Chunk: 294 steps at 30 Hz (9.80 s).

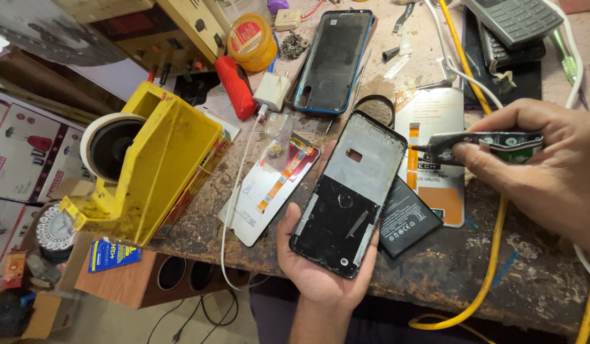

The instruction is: The person holds a disassembled smartphone and scrapes old adhesive and residue from its frame with a metal scraping tool. They then apply adhesive from a glue tube to the frame, peel the backing from a new battery adhesive sticker, and press and reposition internal components inside the phone body.

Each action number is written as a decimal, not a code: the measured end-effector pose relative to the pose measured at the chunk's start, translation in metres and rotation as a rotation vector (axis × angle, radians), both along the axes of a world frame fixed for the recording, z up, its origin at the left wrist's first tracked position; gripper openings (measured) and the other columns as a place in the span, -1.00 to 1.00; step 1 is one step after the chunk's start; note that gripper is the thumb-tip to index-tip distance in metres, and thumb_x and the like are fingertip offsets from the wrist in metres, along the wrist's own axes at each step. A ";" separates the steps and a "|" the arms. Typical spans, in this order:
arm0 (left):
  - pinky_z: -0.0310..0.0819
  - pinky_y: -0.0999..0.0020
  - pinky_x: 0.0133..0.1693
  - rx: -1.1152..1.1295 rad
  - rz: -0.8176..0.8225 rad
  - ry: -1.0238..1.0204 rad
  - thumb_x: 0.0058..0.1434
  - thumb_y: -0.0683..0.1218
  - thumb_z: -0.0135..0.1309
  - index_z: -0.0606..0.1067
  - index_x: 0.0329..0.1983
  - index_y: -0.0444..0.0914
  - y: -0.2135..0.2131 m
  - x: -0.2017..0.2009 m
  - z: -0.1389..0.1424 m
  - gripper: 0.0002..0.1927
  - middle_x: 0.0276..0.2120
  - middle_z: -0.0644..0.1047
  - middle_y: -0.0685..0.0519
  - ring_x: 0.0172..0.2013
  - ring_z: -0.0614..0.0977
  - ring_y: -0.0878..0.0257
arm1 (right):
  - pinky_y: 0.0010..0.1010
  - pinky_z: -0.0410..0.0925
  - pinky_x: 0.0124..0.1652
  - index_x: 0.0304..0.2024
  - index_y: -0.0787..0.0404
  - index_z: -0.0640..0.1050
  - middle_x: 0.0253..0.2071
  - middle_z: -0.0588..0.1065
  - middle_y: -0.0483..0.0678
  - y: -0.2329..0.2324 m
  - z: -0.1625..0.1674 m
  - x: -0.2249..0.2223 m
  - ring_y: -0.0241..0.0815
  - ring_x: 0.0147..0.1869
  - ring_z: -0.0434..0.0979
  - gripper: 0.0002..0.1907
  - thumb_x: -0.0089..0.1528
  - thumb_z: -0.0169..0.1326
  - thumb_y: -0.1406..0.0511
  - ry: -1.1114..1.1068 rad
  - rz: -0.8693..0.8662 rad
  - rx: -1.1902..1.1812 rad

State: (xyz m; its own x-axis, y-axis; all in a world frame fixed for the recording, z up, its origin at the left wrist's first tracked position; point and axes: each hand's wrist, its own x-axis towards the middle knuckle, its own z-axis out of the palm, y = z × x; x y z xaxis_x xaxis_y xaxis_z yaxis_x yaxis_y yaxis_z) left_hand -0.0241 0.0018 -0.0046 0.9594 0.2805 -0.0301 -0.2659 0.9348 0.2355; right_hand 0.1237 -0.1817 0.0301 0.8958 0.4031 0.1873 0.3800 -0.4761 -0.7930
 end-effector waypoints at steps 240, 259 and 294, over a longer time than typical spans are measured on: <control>0.58 0.24 0.13 0.317 -0.077 -0.125 0.40 -0.31 -0.07 -0.13 0.64 -0.22 -0.002 0.018 0.035 -0.18 0.24 0.40 -0.22 0.11 0.58 0.10 | -0.22 0.29 0.41 0.44 0.38 0.16 0.21 0.39 0.16 0.005 0.023 0.020 0.00 0.37 0.40 -0.30 0.25 -0.02 0.34 0.605 0.505 0.925; 0.55 0.20 0.14 1.578 0.348 0.463 0.12 -0.19 0.20 0.14 0.44 -0.33 0.042 -0.047 0.035 -0.18 0.08 0.52 -0.11 0.08 0.63 0.13 | -0.09 0.25 0.30 0.39 0.38 0.28 0.40 0.34 0.17 -0.012 0.046 0.032 0.01 0.43 0.42 0.07 -0.05 0.49 0.14 0.194 0.796 0.384; 0.46 -0.05 0.31 0.878 0.432 -0.111 0.02 -0.12 0.46 -0.21 0.57 -0.20 0.065 -0.019 0.010 0.27 0.32 0.22 -0.14 0.33 0.43 -0.13 | -0.31 0.34 0.18 0.43 0.28 0.31 0.28 0.41 0.03 -0.013 0.031 0.070 -0.16 0.27 0.55 0.07 -0.03 0.49 0.08 -0.185 0.856 -0.078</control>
State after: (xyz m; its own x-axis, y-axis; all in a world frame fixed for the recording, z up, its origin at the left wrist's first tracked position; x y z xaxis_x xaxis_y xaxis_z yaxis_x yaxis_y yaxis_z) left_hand -0.0431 0.0671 0.0059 0.7540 0.4869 0.4410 -0.6062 0.2570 0.7527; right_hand 0.1933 -0.1948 0.0608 0.2379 0.9402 0.2436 0.7510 -0.0191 -0.6601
